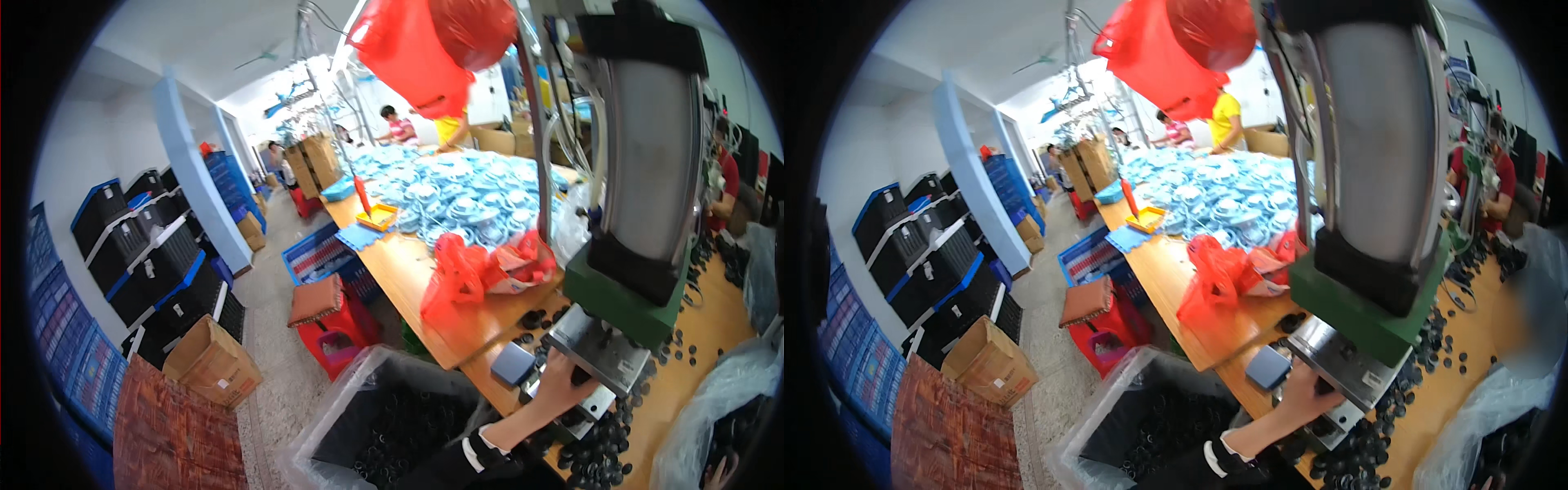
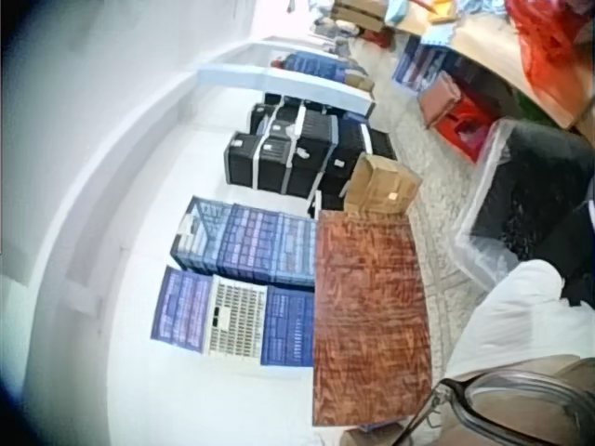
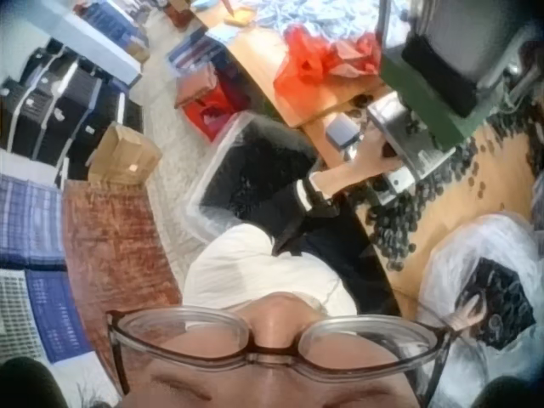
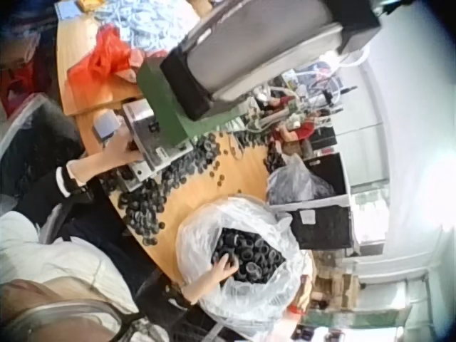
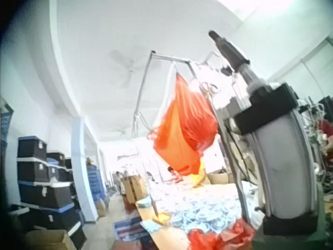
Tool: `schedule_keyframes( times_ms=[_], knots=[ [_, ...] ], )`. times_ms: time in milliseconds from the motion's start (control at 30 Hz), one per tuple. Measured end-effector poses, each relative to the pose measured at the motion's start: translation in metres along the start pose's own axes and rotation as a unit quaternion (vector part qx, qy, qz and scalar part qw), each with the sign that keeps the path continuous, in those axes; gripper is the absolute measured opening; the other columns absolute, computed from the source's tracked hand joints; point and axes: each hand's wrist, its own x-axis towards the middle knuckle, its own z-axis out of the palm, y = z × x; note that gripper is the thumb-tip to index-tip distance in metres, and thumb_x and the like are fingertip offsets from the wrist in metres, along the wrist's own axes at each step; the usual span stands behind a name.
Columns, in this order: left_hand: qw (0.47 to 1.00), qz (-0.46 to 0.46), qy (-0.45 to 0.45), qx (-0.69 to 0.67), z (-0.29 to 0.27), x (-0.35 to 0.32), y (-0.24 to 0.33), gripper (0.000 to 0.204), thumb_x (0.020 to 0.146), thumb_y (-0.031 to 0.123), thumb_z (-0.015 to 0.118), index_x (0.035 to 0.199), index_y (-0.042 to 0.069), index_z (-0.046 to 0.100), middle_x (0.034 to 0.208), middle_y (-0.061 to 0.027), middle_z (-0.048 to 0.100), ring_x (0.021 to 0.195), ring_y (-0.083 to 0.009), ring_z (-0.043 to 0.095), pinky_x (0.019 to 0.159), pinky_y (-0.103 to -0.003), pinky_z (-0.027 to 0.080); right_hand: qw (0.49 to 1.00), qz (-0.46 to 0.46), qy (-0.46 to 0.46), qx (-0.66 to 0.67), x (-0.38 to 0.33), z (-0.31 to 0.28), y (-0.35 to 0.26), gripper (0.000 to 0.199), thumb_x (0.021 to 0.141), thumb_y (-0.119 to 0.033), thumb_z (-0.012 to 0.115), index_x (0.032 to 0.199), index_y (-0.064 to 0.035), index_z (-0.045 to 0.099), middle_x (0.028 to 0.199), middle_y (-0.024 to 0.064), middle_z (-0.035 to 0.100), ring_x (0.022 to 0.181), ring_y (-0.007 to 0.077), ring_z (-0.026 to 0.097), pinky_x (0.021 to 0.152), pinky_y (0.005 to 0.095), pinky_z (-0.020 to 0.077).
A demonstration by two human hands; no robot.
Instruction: Press small black parts into a larger black component using a manual press machine.
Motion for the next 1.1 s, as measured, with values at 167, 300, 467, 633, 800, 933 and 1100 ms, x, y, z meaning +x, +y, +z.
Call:
schedule_keyframes(
  times_ms=[167, 300, 467, 633, 800, 933, 1100],
  knots=[
    [0.996, -0.066, -0.015, -0.055, -0.015, 0.011, 0.000, 0.032, 0.064, 0.019, 0.077, 0.091, 0.009, 0.063, 0.100, -0.0129, 0.062, 0.100, -0.0346, 0.054, 0.086, -0.043, 0.041, 0.989, -0.069, -0.043, -0.126, -0.041, 0.007, -0.025, 0.045, 0.085, -0.016, 0.052, 0.130, -0.0132, 0.052, 0.122, 0.0073, 0.054, 0.081, 0.0100, 0.054, 0.059, 0.0190, 0.0440],
    [0.998, -0.049, -0.005, -0.039, -0.020, 0.012, -0.012, 0.032, 0.061, 0.016, 0.079, 0.088, 0.009, 0.064, 0.091, -0.0067, 0.065, 0.090, -0.0301, 0.058, 0.078, -0.039, 0.045, 0.991, 0.068, -0.077, 0.089, -0.099, 0.076, -0.072, 0.055, 0.082, 0.000, 0.055, 0.135, -0.0054, 0.044, 0.100, 0.0037, 0.054, 0.069, 0.0072, 0.049, 0.065, 0.0198, 0.0433],
    [0.996, -0.074, -0.006, -0.059, -0.015, -0.003, -0.007, 0.049, 0.063, 0.019, 0.080, 0.105, 0.005, 0.059, 0.103, -0.0099, 0.062, 0.094, -0.0321, 0.056, 0.080, -0.041, 0.045, 0.989, 0.000, -0.145, -0.004, -0.111, 0.073, -0.068, 0.063, 0.077, 0.004, 0.060, 0.137, -0.0046, 0.041, 0.092, 0.0019, 0.053, 0.069, 0.0073, 0.050, 0.062, 0.0194, 0.0423],
    [0.999, 0.015, 0.023, 0.039, -0.035, -0.016, -0.017, 0.071, 0.065, 0.026, 0.082, 0.121, -0.001, 0.048, 0.114, -0.0152, 0.055, 0.106, -0.0335, 0.051, 0.087, -0.043, 0.039, 0.995, 0.007, -0.099, -0.020, -0.118, 0.071, -0.077, 0.060, 0.078, 0.001, 0.061, 0.134, -0.0048, 0.043, 0.085, 0.0014, 0.053, 0.064, 0.0062, 0.049, 0.056, 0.0187, 0.0387],
    [0.998, 0.002, -0.041, 0.046, -0.029, -0.001, -0.004, 0.048, 0.065, 0.025, 0.082, 0.102, 0.007, 0.058, 0.097, -0.0070, 0.063, 0.092, -0.0290, 0.057, 0.086, -0.040, 0.038, 0.993, 0.022, -0.114, -0.026, -0.116, 0.072, -0.060, 0.052, 0.079, 0.000, 0.063, 0.128, -0.0049, 0.047, 0.086, 0.0018, 0.054, 0.064, 0.0066, 0.049, 0.058, 0.0193, 0.0399],
    [0.998, 0.039, -0.011, 0.057, -0.032, 0.013, 0.000, 0.040, 0.063, 0.025, 0.083, 0.091, 0.008, 0.060, 0.089, -0.0053, 0.064, 0.086, -0.0285, 0.057, 0.084, -0.040, 0.038, 0.990, 0.030, -0.126, -0.050, -0.120, 0.080, -0.056, 0.050, 0.078, -0.001, 0.064, 0.126, -0.0045, 0.049, 0.087, 0.0022, 0.055, 0.066, 0.0068, 0.050, 0.059, 0.0198, 0.0411],
    [0.996, 0.016, -0.033, 0.076, -0.042, 0.016, 0.006, 0.037, 0.061, 0.024, 0.083, 0.088, 0.007, 0.063, 0.092, -0.0084, 0.065, 0.089, -0.0298, 0.058, 0.083, -0.041, 0.039, 0.990, 0.036, -0.125, -0.049, -0.123, 0.077, -0.050, 0.054, 0.077, -0.002, 0.066, 0.128, -0.0054, 0.048, 0.097, 0.0038, 0.054, 0.077, 0.0084, 0.052, 0.063, 0.0201, 0.0428]
  ],
)
